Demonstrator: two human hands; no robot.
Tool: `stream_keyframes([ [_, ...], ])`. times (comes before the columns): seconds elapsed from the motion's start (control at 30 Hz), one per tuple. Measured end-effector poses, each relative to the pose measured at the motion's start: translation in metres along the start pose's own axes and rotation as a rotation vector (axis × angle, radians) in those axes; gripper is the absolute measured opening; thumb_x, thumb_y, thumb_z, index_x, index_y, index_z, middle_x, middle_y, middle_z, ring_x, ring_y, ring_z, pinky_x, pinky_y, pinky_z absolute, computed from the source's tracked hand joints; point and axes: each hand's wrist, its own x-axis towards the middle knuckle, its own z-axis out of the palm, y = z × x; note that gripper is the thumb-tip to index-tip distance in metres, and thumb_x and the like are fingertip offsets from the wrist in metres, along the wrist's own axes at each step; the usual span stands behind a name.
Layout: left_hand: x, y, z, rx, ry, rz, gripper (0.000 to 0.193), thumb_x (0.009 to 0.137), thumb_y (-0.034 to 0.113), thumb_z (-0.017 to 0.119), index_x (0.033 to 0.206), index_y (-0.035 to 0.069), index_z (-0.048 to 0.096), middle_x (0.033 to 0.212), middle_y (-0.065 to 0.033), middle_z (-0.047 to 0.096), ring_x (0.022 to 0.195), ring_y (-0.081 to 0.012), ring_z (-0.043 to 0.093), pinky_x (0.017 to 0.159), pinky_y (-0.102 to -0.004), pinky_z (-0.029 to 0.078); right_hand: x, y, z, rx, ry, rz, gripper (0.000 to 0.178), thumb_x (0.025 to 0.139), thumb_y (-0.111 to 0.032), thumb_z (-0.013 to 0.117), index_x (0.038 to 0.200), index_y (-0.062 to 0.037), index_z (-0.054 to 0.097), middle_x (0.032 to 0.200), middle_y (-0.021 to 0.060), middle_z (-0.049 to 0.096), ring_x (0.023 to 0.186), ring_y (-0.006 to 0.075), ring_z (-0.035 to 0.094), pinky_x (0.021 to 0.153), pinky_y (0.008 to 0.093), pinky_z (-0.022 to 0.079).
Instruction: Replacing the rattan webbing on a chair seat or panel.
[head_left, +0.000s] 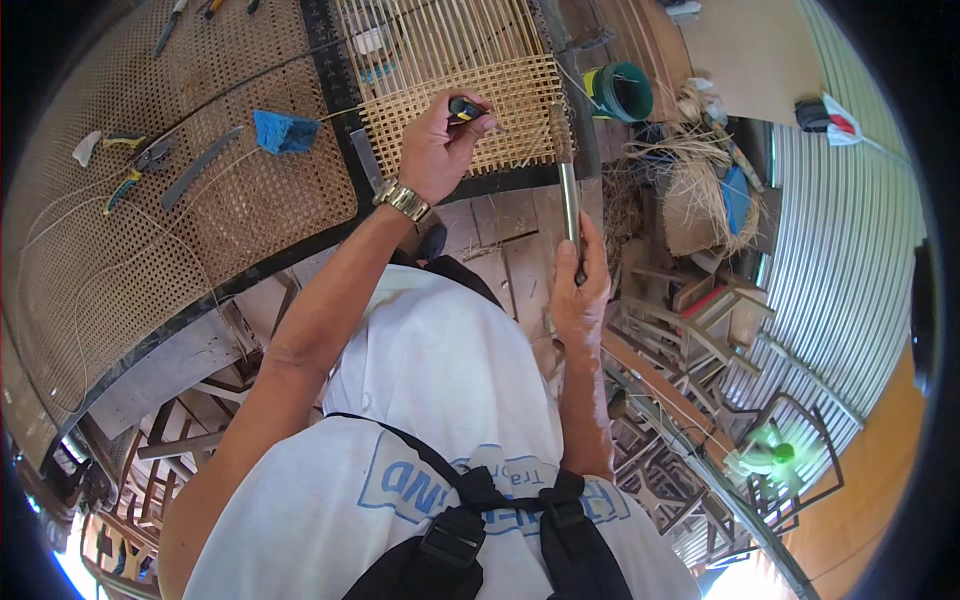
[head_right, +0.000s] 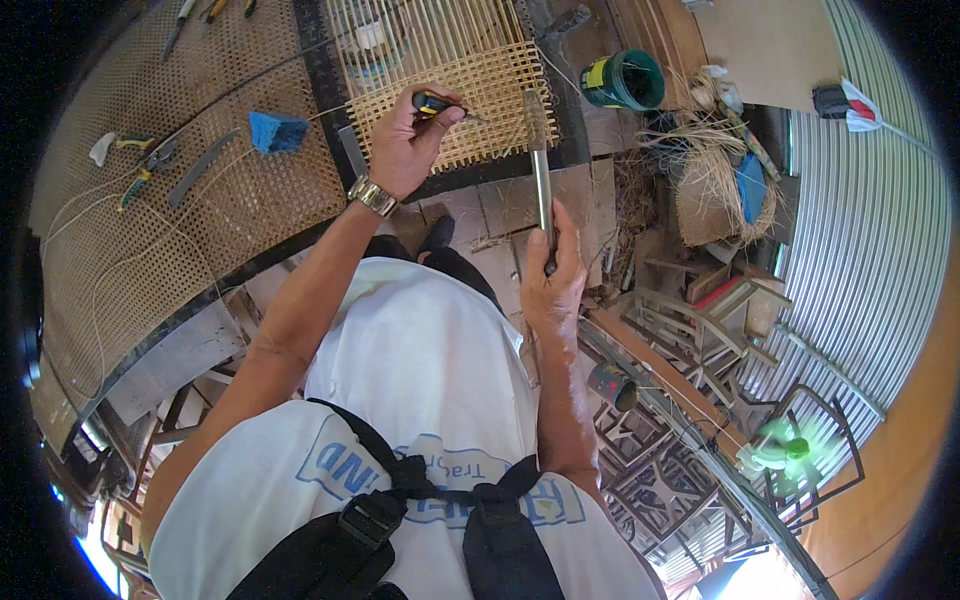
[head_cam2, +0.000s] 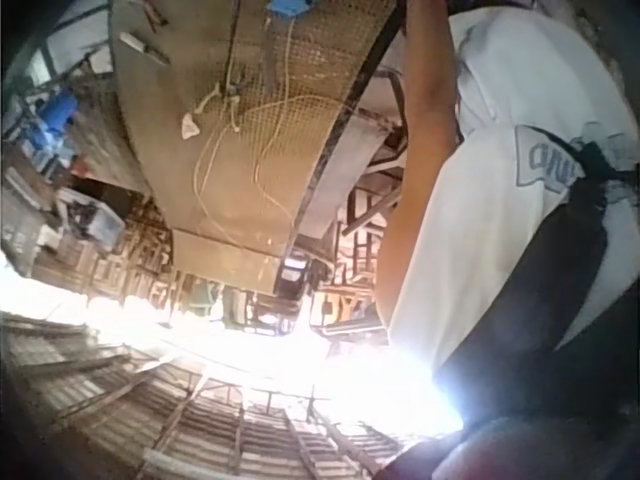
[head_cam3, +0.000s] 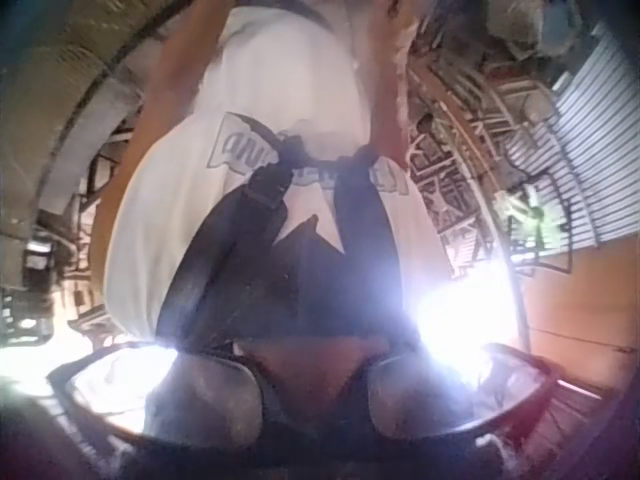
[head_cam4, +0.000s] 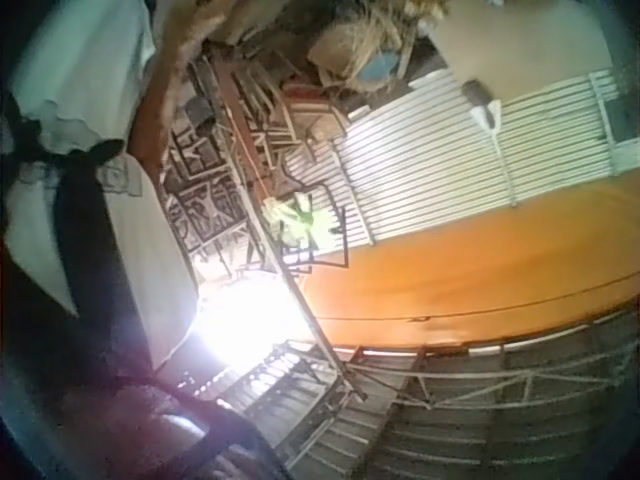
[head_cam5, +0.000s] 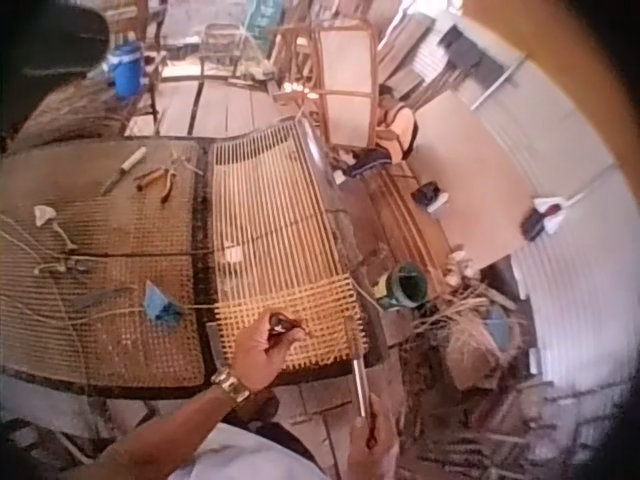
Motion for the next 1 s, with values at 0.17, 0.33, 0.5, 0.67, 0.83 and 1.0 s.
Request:
stream_keyframes([
  [0.17, -0.005, 0.001, -0.001, -0.148, 0.033, 0.032, 0.026, 0.094, 0.01, 0.076, 0.115, 0.007, 0.061, 0.105, -0.0046, 0.076, 0.093, -0.011, 0.073, 0.079, -0.0267, 0.059, -0.007, -0.001, -0.01, -0.043, -0.211, 0.114, 0.042, 0.106, -0.017, 0.055, 0.145, -0.0012, 0.053, 0.115, 0.0162, 0.07, 0.099, 0.0217, 0.066, 0.088, 0.0356, 0.053],
  [0.33, -0.021, 0.007, 0.001, -0.108, 0.009, -0.019, 0.026, 0.095, 0.01, 0.076, 0.115, 0.007, 0.06, 0.107, -0.0045, 0.076, 0.094, -0.0118, 0.073, 0.079, -0.027, 0.059, -0.026, -0.001, -0.02, 0.14, -0.05, 0.264, 0.041, 0.107, -0.016, 0.054, 0.145, -0.0016, 0.053, 0.106, 0.013, 0.07, 0.089, 0.0147, 0.061, 0.079, 0.0301, 0.05],
  [0.5, -0.024, 0.008, 0.003, -0.023, -0.03, 0.021, 0.028, 0.094, 0.011, 0.076, 0.116, 0.009, 0.06, 0.104, -0.0046, 0.076, 0.092, -0.0121, 0.073, 0.078, -0.0284, 0.059, -0.026, 0.005, -0.016, 0.078, -0.052, 0.193, 0.042, 0.107, -0.016, 0.055, 0.146, -0.0012, 0.052, 0.11, 0.0138, 0.068, 0.092, 0.015, 0.061, 0.082, 0.0307, 0.051],
  [0.67, -0.022, 0.001, 0.006, -0.035, 0.01, 0.008, 0.028, 0.094, 0.012, 0.077, 0.115, 0.009, 0.06, 0.103, -0.005, 0.076, 0.089, -0.0135, 0.074, 0.077, -0.0291, 0.058, -0.024, 0.006, -0.01, 0.081, -0.032, 0.189, 0.042, 0.107, -0.017, 0.055, 0.146, -0.0004, 0.052, 0.115, 0.016, 0.069, 0.098, 0.0174, 0.064, 0.086, 0.033, 0.052],
  [0.83, -0.02, -0.004, 0.006, -0.006, -0.033, 0.017, 0.026, 0.093, 0.013, 0.078, 0.114, 0.009, 0.061, 0.1, -0.0047, 0.076, 0.087, -0.0143, 0.074, 0.076, -0.0292, 0.058, -0.02, 0.005, -0.01, -0.099, -0.132, -0.064, 0.041, 0.106, -0.016, 0.055, 0.144, 0.0003, 0.054, 0.117, 0.0185, 0.068, 0.101, 0.0213, 0.066, 0.09, 0.0355, 0.053],
  [1.0, -0.027, 0.0, 0.006, -0.043, -0.007, 0.044, 0.027, 0.093, 0.012, 0.077, 0.114, 0.009, 0.06, 0.099, -0.0055, 0.076, 0.086, -0.0173, 0.074, 0.076, -0.0301, 0.058, -0.031, 0.002, -0.014, -0.024, -0.108, 0.084, 0.042, 0.106, -0.018, 0.055, 0.143, 0.0009, 0.054, 0.116, 0.0217, 0.068, 0.1, 0.0269, 0.067, 0.09, 0.0376, 0.053],
])
